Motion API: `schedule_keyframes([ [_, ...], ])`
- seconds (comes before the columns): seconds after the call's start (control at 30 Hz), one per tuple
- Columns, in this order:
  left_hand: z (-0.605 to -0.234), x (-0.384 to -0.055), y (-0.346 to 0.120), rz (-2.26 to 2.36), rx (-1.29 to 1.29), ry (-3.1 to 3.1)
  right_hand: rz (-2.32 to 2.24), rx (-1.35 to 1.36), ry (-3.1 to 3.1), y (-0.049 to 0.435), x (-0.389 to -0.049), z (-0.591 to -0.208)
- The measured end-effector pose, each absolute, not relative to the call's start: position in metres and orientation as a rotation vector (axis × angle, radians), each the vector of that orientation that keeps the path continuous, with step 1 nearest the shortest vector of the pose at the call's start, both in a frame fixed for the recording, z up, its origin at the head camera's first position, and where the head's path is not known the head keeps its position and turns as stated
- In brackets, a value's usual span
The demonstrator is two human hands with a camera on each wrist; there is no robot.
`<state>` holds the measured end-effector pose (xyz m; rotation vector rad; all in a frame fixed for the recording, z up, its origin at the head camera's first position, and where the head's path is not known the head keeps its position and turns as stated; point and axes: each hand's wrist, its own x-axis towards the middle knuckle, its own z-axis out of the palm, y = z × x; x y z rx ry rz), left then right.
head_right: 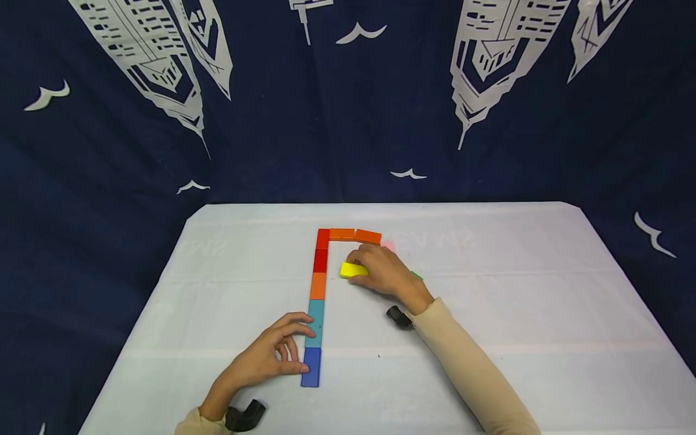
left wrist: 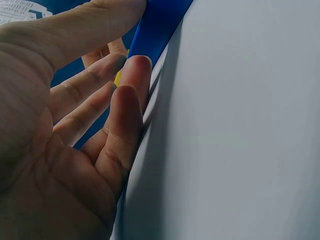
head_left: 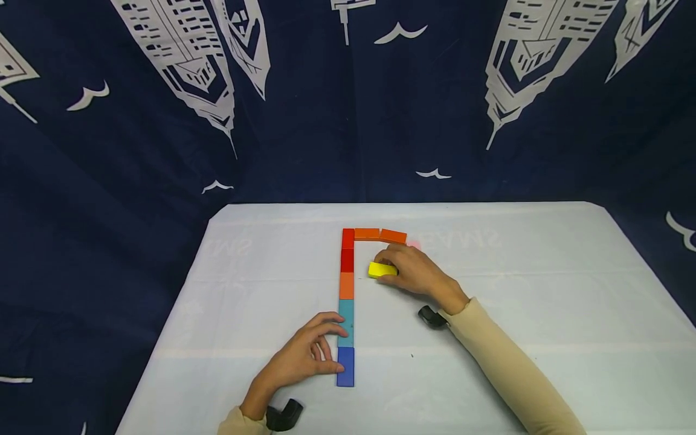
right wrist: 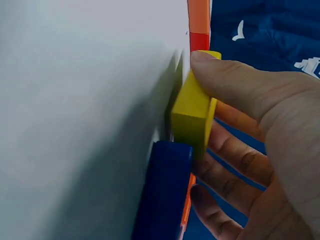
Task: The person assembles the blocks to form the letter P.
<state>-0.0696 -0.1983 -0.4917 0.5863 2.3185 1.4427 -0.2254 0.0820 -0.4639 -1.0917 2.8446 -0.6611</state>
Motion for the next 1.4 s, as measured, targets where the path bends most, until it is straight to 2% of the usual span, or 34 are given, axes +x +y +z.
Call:
schedule_keyframes([
  [1.0,-0.49,-0.068,-0.197,1.453,0.592,2.327,-0.725,-1.131,2.74,0.105,-0.222,-0.466],
  [1.4,-0.491,-0.069,-0.198,1.444,0.602,2.335,-0.735,-1.031,2.726,0.116,-0.223,-0.449],
])
